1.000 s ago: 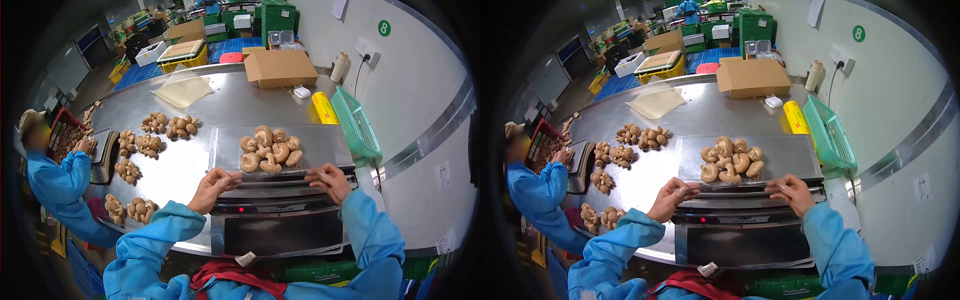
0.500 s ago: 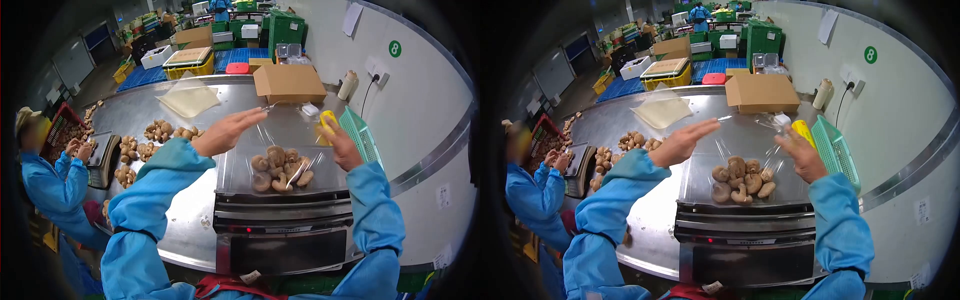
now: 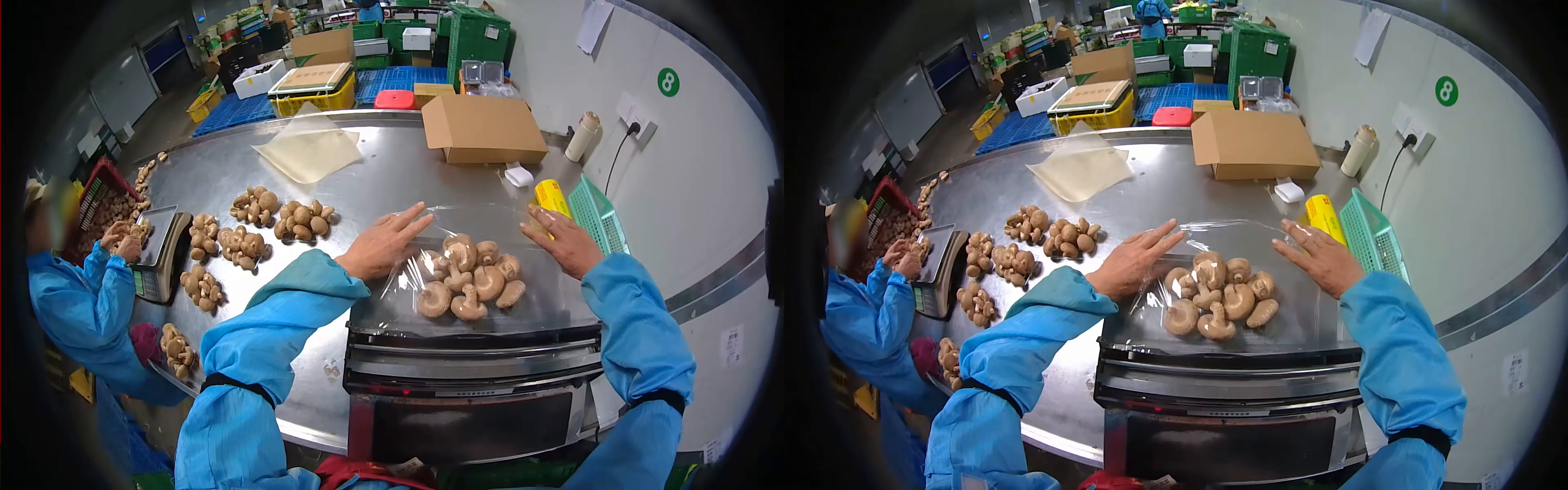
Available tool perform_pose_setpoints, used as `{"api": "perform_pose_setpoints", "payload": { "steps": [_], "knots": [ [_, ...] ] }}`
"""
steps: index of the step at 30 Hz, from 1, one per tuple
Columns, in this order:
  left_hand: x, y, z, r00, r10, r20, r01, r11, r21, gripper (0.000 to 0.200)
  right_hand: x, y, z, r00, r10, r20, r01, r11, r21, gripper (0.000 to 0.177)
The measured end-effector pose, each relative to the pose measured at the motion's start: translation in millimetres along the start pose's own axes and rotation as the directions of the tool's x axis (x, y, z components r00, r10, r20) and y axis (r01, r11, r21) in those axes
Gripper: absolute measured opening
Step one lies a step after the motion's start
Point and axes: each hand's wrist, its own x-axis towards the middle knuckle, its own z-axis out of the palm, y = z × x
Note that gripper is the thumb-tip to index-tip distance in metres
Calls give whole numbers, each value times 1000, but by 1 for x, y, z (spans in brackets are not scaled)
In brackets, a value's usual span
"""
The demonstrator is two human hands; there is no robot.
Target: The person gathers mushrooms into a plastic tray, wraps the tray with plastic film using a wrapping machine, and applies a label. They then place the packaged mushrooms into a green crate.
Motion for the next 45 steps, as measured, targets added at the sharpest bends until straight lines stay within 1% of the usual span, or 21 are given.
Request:
{"api": "perform_pose_setpoints", "payload": {
  "steps": [5,8,11,13,14,15,16,18,21,23,25,27,28,31,34,37,39,40,41,43,45],
  "knots": [
    [-1,-4,34,994,-98,51,105,982,-157,49,13,-27,63,968,228,105,-250,913,324,63],
    [-8,1,38,989,-121,88,134,978,-159,45,1,-34,85,970,241,29,-233,894,382,56],
    [-22,8,51,998,-65,-9,53,876,-479,34,-18,-58,71,970,244,-23,-216,895,390,48],
    [-36,35,32,985,-172,-3,131,764,-632,32,-34,-75,65,888,449,100,-297,394,870,40],
    [-38,50,16,943,-287,168,311,578,-754,31,-39,-83,59,888,448,99,-297,395,869,40],
    [-38,65,0,866,-354,353,473,350,-809,31,-42,-93,49,846,478,236,-277,17,961,38],
    [-39,76,-7,865,-353,355,474,350,-808,31,-42,-103,35,809,452,376,-217,-365,905,37],
    [-45,95,-19,647,-409,643,616,-216,-757,28,-41,-115,-11,787,401,468,-271,-458,847,38],
    [-56,112,-41,499,-363,787,670,-415,-616,33,-60,-129,-12,777,333,534,-294,-557,776,37],
    [-88,126,-47,524,-297,798,677,-424,-602,33,-71,-156,-46,811,314,494,-228,-607,761,34],
    [-139,161,-39,417,-255,872,711,-506,-488,38,-117,-197,-30,758,285,586,-286,-663,692,28],
    [-183,180,-16,422,-145,895,616,-678,-400,36,-132,-244,-28,559,327,762,-287,-786,548,26],
    [-194,189,-11,338,-181,924,599,-715,-359,32,-141,-257,-19,514,307,801,-298,-812,502,22],
    [-223,199,8,401,-289,869,534,-697,-479,31,-160,-268,8,495,255,831,-355,-814,461,19],
    [-241,207,6,453,-394,800,369,-734,-570,29,-169,-272,4,596,305,743,28,-932,360,28],
    [-239,216,-3,523,-466,713,224,-733,-643,31,-163,-290,-3,494,414,764,-96,-848,521,43],
    [-240,224,-1,436,-703,562,376,-425,-823,32,-150,-305,3,450,598,663,-335,-576,746,30],
    [-241,227,5,475,-760,444,406,-259,-877,27,-148,-309,9,451,646,616,-383,-483,787,28],
    [-248,224,17,477,-758,445,410,-256,-875,27,-147,-313,16,456,689,563,-427,-385,818,27],
    [-257,216,38,558,-828,63,477,258,-840,20,-146,-321,22,440,735,515,-432,-329,840,20],
    [-258,217,42,481,-865,145,481,122,-868,16,-143,-329,21,262,806,531,-238,-479,845,21]
  ]
}}
